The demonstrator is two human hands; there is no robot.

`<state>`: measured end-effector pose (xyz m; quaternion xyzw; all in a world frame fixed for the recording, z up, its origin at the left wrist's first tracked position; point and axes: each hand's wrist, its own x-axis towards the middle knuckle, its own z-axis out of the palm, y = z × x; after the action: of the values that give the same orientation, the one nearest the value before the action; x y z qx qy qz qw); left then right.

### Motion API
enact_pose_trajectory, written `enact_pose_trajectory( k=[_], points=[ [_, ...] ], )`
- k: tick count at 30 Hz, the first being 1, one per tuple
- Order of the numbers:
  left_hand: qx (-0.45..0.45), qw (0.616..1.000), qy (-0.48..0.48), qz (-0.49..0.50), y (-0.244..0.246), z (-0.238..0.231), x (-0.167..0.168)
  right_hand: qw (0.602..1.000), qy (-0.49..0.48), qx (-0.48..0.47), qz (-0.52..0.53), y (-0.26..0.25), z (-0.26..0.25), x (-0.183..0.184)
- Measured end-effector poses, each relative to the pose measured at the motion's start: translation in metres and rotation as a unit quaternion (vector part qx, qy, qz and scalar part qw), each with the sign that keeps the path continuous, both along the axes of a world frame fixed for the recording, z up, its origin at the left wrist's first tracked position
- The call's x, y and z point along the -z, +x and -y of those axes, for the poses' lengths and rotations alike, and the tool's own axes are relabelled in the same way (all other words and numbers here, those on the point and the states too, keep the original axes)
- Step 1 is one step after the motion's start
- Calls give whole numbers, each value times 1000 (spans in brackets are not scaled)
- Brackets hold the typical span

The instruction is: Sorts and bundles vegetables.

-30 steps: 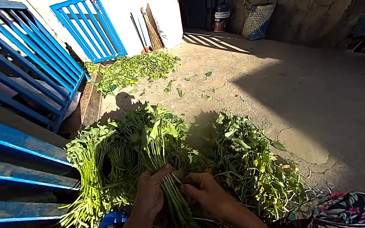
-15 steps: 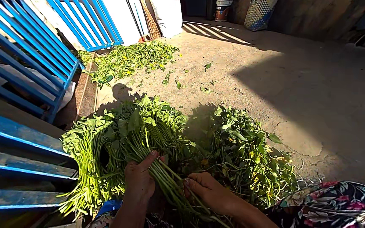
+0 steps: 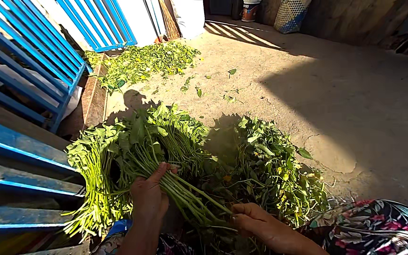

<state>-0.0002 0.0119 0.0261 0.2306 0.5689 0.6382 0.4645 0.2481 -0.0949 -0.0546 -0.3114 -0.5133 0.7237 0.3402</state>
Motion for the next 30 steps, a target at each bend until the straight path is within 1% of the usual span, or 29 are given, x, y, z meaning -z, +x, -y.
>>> enact_pose_trajectory(
  k=[2, 4, 5, 6, 7, 8, 9, 10, 11, 13, 14, 16, 17, 18, 20, 23, 25, 28, 30],
  points=[
    [-9, 1000, 15, 0, -1, -2, -2, 995, 38, 18, 88, 0, 10, 2],
    [-38, 998, 42, -1, -14, -8, -8, 982, 43, -2, 186, 5, 28, 8],
    [-53, 997, 55, -6, -23, -11, -13, 969, 46, -36, 241, 10, 37, 13],
    [-62, 996, 68, -15, -31, -12, -18, 949, 48, -96, 298, 17, 44, 19],
    [-57, 995, 81, -25, -39, -11, -22, 919, 52, -164, 354, 23, 48, 26],
    [-37, 995, 91, -37, -43, -9, -25, 894, 61, -207, 392, 28, 50, 35],
    [-5, 995, 91, -49, -45, -7, -26, 873, 70, -222, 429, 32, 46, 39],
    [30, 995, 83, -53, -45, -5, -26, 861, 85, -204, 459, 35, 34, 41],
    [64, 995, 65, -46, -42, -2, -23, 858, 91, -157, 480, 37, 16, 41],
    [126, 992, 21, -22, -30, 2, -18, 852, 61, -46, 519, 40, -33, 46],
    [148, 989, 7, -9, -24, 3, -17, 835, 25, 5, 549, 39, -60, 56],
    [190, 982, -9, 15, -16, 5, -14, 776, -61, 87, 621, 38, -106, 89],
    [205, 978, -11, 23, -13, 6, -13, 752, -99, 108, 643, 37, -121, 105],
    [215, 976, -10, 24, -12, 7, -12, 736, -126, 118, 654, 37, -130, 120],
    [233, 972, -11, 17, -12, 13, -12, 721, -155, 118, 665, 35, -134, 139],
    [233, 972, -14, 26, -11, 15, -16, 696, -161, 145, 685, 38, -138, 155],
    [228, 973, -21, 33, -13, 14, -16, 688, -174, 167, 684, 47, -138, 160],
    [221, 974, -34, 37, -13, 13, -13, 693, -180, 177, 675, 59, -129, 164],
    [217, 974, -38, 43, -8, 12, -12, 708, -139, 209, 660, 60, -123, 164]
  ],
)
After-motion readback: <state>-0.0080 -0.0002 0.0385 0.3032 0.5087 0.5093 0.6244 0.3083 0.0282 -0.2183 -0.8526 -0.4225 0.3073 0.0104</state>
